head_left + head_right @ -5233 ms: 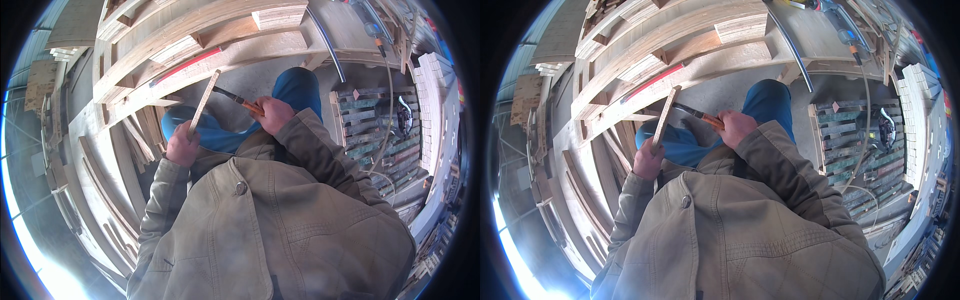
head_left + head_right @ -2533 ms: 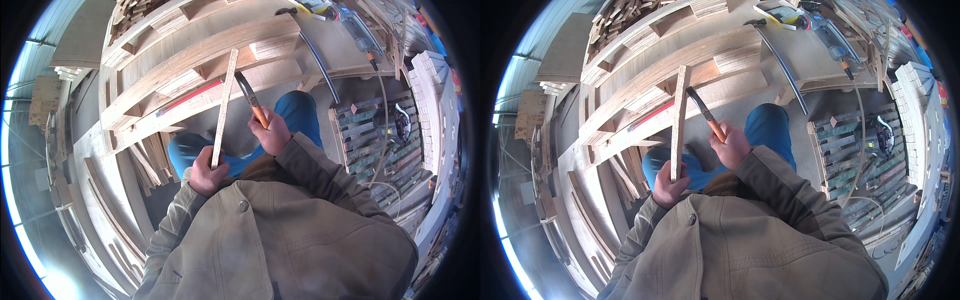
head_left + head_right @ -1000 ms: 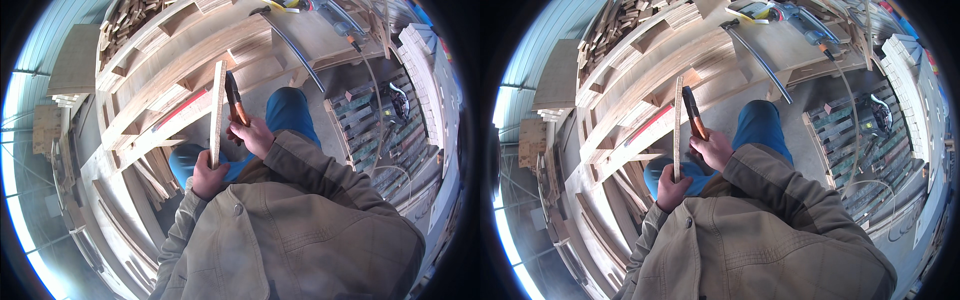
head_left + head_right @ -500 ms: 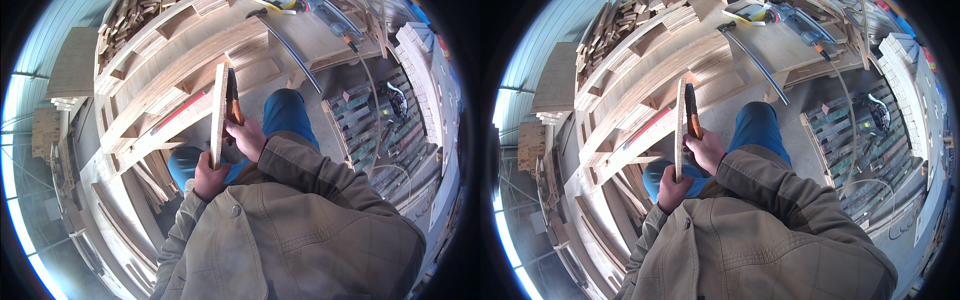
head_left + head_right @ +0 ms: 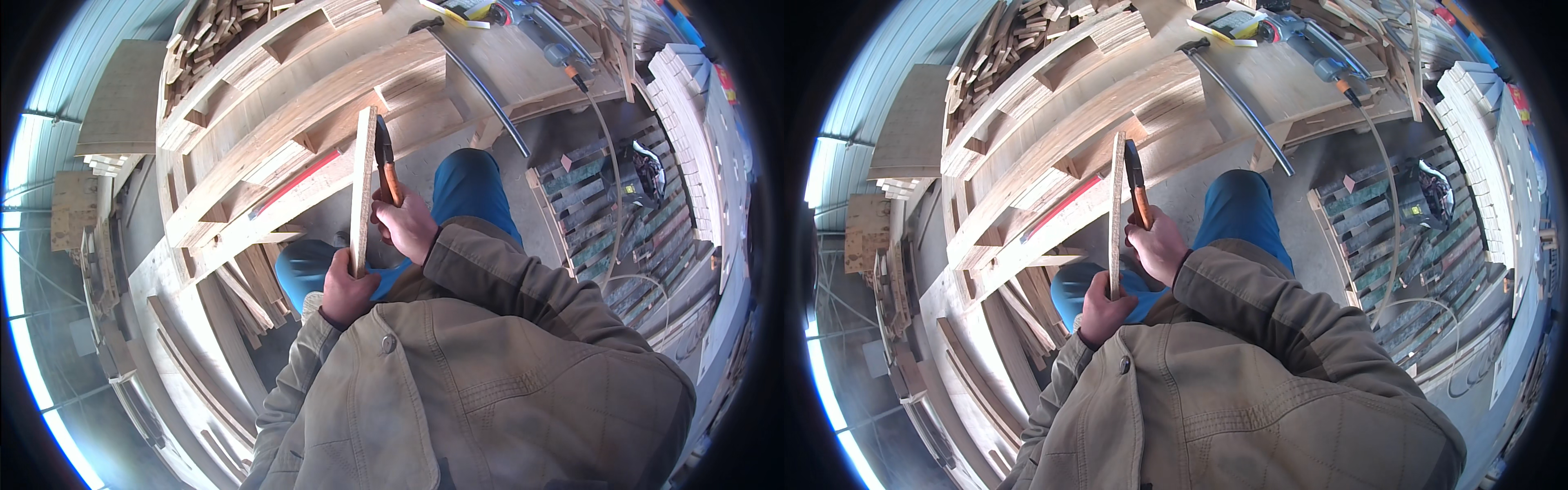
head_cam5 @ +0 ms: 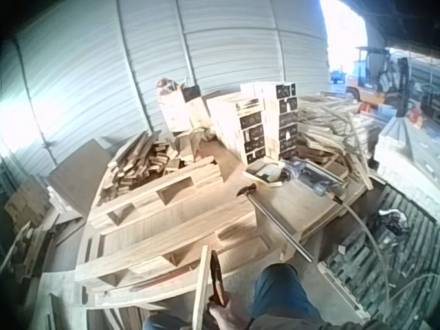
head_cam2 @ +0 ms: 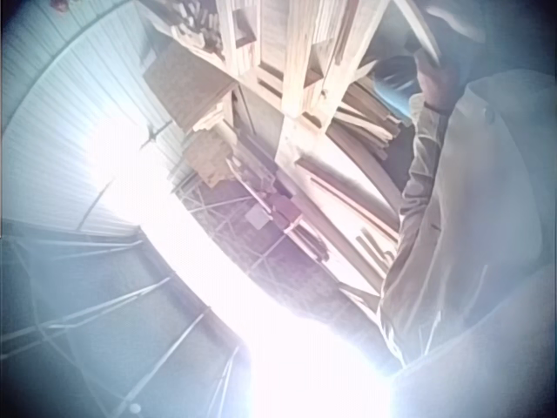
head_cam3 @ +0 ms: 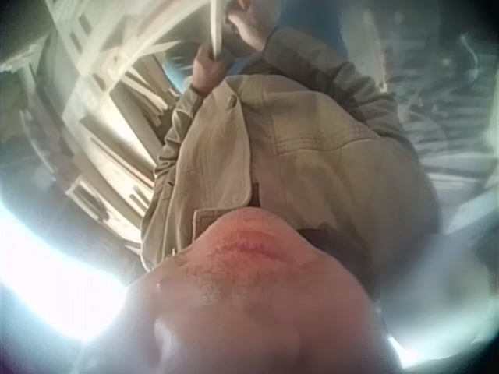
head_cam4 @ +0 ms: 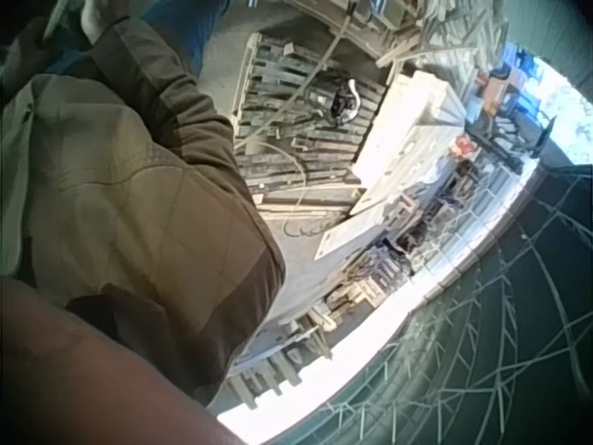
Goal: The person sits on a blue stool and repeatedly smooths the edges of thin wooden strips using a hammer. They pick up each strip, run the hammer along its edge, and place it back on a nearby pile. The process is repeated for multiple strips.
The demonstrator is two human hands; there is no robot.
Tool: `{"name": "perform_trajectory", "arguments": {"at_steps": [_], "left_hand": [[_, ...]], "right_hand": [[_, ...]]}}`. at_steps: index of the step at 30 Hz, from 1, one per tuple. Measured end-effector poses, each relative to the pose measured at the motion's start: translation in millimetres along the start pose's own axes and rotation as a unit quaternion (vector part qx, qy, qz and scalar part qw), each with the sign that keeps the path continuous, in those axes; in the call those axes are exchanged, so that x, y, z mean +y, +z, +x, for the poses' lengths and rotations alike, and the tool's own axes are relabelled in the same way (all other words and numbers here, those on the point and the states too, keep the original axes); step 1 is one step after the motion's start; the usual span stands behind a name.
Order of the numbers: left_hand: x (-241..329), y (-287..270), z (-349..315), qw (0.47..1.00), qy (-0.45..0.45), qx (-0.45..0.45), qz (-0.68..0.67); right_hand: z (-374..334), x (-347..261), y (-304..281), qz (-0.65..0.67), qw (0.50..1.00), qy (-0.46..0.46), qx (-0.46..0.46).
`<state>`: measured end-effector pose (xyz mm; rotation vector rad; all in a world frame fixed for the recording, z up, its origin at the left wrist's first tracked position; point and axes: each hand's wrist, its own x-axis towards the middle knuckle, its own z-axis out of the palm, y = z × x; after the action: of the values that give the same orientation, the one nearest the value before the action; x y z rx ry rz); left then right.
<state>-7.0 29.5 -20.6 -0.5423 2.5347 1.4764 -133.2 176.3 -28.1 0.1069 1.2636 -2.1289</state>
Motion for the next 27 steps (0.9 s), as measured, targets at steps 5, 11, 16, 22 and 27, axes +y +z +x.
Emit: {"name": "perform_trajectory", "arguments": {"at_steps": [5,11,16,22,27], "left_hand": [[-2.6,-9.4,-3.2,0.988,-0.027,-0.048,-0.147],[0.9,-19.3,-4.8,0.967,-0.061,-0.057,-0.241],[0.8,-17.7,-7.5,0.968,-0.048,-0.053,-0.239],[1.9,-22.9,-12.8,0.968,-0.04,-0.033,-0.245],[-1.2,-26.7,-12.1,0.962,-0.027,-0.014,-0.272]], "right_hand": [[0.5,0.5,-28.0,-0.239,0.962,-0.131,0.012],[-7.6,23.8,-41.7,-0.318,0.933,-0.168,0.01],[-7.2,18.4,-48.1,-0.277,0.952,-0.13,-0.016],[-4.0,14.7,-52.0,-0.334,0.935,-0.118,0.014],[-7.4,0.6,-58.9,-0.496,0.845,-0.2,0.022]]}}
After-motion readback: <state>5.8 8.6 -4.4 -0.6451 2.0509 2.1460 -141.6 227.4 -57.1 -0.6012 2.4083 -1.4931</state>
